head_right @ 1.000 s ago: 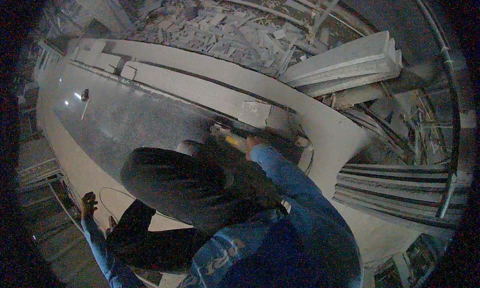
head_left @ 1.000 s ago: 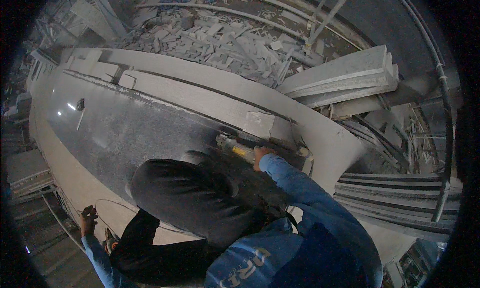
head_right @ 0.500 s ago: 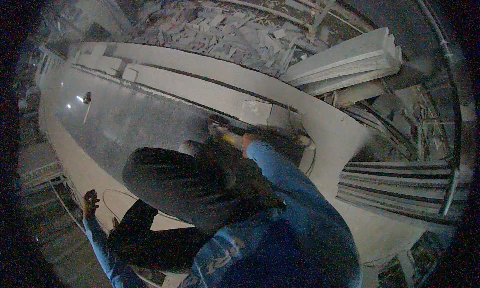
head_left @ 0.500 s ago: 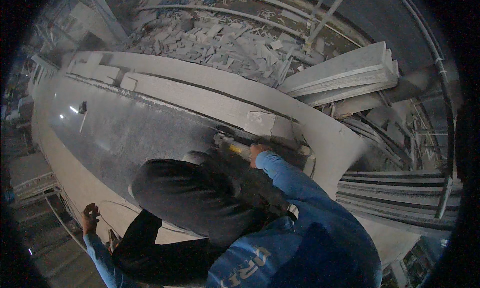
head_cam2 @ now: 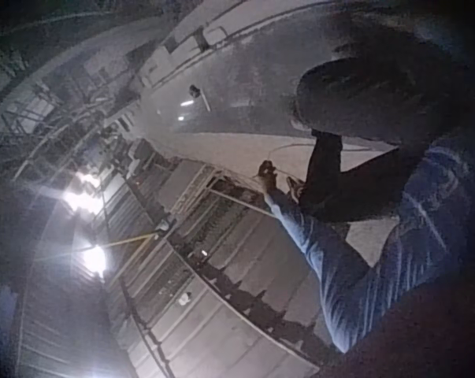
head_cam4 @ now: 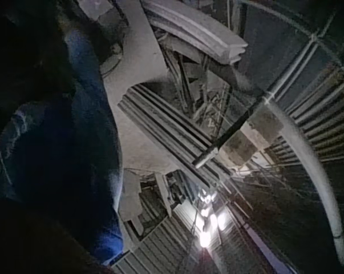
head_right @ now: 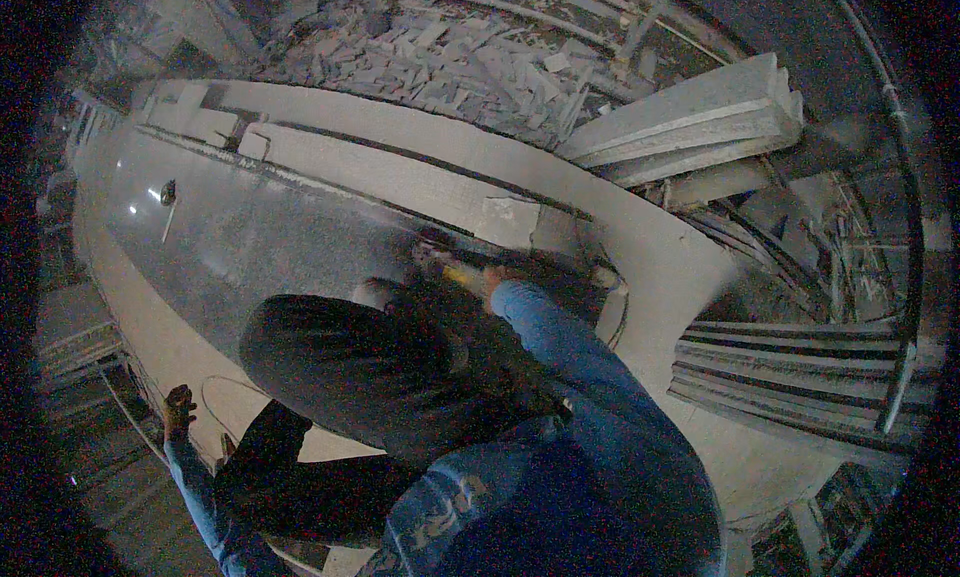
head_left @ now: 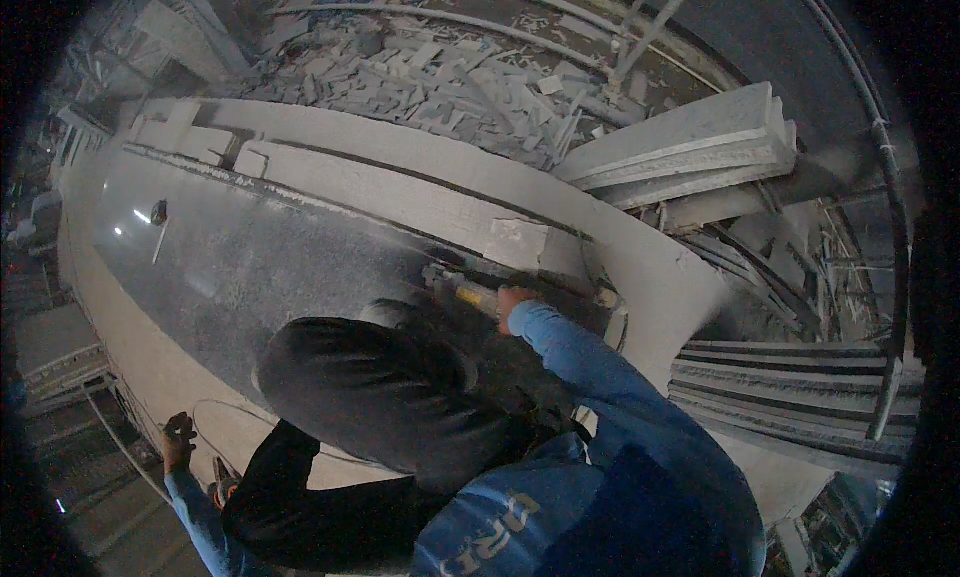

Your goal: The person uses an angle grinder to cut a long, straight line along a large stone slab. They maintain a steady posture while guiding the tool along the marked line, producing dust as the cut progresses.

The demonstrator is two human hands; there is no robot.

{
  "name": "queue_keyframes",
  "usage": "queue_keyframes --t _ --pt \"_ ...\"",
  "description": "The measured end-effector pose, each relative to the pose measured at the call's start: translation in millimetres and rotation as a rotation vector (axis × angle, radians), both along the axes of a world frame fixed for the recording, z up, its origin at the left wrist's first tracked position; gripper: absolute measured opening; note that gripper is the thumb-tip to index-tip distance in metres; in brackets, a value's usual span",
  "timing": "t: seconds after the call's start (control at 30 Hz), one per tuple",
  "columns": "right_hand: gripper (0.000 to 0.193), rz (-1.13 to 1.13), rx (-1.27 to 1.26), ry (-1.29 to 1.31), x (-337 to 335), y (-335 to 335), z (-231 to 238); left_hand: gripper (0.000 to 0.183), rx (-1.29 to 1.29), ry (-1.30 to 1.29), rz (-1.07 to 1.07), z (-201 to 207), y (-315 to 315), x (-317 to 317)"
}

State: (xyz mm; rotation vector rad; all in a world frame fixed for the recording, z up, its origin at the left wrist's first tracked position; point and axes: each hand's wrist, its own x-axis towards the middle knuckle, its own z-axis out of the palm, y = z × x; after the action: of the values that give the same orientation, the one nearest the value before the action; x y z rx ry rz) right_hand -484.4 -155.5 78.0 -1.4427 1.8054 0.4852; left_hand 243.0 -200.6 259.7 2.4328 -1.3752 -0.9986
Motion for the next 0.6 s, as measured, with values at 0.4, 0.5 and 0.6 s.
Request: queue_keyframes --t 0.4,0.5,0.6 --pt "0.059 0.049 0.051 -0.024 -1.1 5.8 31.4 0.045 -0.035 0.087 0.024 7.8 -3.5 4.6" --pt "0.063 0.025 0.051 0.033 -24.5 32.2 18.5 0.044 0.010 0.108 0.080 5.2 -7.8 -10.5" --pt "0.069 0.012 0.091 0.019 -24.3 30.6 24.3 0.043 0.022 0.067 0.134 3.1 1.0 12.2"
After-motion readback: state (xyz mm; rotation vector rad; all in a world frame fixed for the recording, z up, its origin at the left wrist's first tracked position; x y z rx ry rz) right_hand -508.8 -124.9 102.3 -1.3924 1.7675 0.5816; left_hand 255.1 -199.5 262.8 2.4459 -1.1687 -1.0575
